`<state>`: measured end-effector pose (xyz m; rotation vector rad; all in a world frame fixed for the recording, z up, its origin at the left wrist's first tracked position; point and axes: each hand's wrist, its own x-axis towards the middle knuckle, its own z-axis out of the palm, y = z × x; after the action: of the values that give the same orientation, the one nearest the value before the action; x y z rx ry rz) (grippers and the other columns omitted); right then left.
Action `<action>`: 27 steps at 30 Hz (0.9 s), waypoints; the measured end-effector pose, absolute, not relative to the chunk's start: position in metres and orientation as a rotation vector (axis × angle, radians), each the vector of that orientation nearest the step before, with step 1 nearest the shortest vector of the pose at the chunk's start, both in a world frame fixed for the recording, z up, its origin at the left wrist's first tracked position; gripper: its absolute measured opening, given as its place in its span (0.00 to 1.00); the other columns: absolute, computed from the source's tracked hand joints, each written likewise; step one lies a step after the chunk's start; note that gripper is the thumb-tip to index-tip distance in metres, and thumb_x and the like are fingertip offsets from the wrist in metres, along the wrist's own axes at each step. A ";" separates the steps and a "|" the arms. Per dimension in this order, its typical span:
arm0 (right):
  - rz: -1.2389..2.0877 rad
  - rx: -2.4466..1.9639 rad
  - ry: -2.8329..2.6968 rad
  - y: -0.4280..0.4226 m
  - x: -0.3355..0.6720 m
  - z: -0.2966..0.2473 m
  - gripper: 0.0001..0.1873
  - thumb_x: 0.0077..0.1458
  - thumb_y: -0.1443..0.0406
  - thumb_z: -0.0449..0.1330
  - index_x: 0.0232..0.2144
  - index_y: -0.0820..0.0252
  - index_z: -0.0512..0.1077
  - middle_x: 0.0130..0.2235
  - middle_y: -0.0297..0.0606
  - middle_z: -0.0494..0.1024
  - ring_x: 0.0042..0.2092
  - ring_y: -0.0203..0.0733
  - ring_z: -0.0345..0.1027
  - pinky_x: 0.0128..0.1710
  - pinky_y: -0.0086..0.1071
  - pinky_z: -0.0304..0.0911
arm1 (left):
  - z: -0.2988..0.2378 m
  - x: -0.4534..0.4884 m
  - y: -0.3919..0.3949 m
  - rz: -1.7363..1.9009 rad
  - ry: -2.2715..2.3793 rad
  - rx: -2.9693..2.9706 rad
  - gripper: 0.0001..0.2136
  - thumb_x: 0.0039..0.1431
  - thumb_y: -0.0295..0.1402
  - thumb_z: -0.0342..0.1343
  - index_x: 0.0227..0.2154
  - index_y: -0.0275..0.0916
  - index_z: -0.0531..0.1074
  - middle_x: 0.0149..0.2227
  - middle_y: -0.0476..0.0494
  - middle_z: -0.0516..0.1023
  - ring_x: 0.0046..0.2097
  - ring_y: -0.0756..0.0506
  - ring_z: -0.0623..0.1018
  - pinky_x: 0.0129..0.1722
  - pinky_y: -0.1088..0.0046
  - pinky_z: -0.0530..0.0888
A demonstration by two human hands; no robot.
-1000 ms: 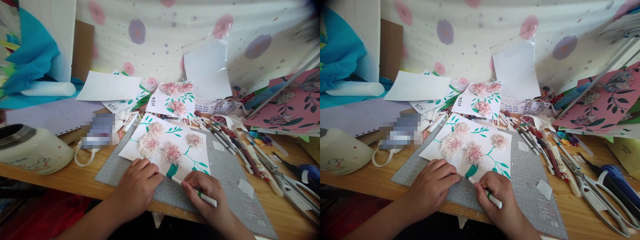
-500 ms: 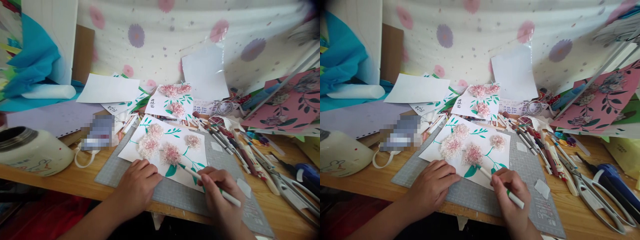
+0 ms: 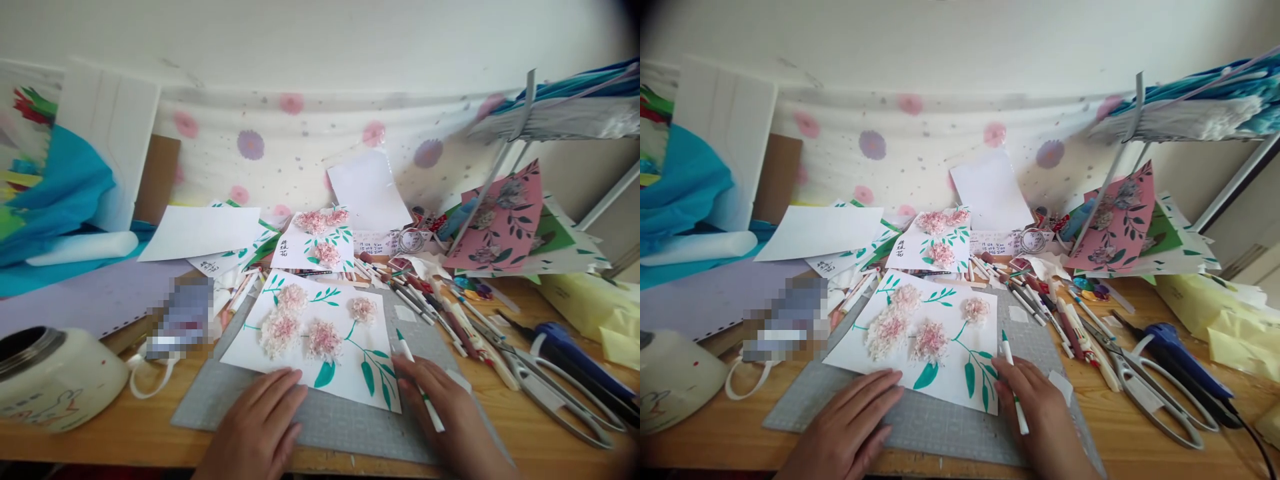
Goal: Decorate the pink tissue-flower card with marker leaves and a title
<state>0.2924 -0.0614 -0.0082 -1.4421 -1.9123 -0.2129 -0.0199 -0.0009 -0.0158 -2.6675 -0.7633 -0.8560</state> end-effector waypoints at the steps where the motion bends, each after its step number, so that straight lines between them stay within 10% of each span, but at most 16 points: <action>1: -0.230 -1.463 -1.947 -0.062 0.294 -0.010 0.14 0.62 0.65 0.56 0.48 0.55 0.76 0.45 0.43 0.84 0.45 0.50 0.80 0.42 0.39 0.78 | -0.014 -0.020 0.000 -0.803 -0.744 -2.643 0.14 0.66 0.34 0.49 0.52 0.40 0.72 0.52 0.46 0.78 0.52 0.44 0.77 0.52 0.70 0.74; 27: -0.437 -1.301 -2.331 -0.067 0.305 -0.043 0.19 0.57 0.58 0.63 0.49 0.58 0.71 0.49 0.43 0.82 0.46 0.52 0.80 0.46 0.39 0.76 | -0.013 -0.030 0.014 -0.840 -0.844 -2.506 0.13 0.70 0.40 0.46 0.47 0.44 0.74 0.46 0.49 0.82 0.45 0.47 0.82 0.44 0.76 0.78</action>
<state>0.3048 -0.0668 -0.0426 -1.3008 -2.3311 -0.4370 -0.0302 0.0138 -0.0131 -2.5060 -0.8437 -0.8404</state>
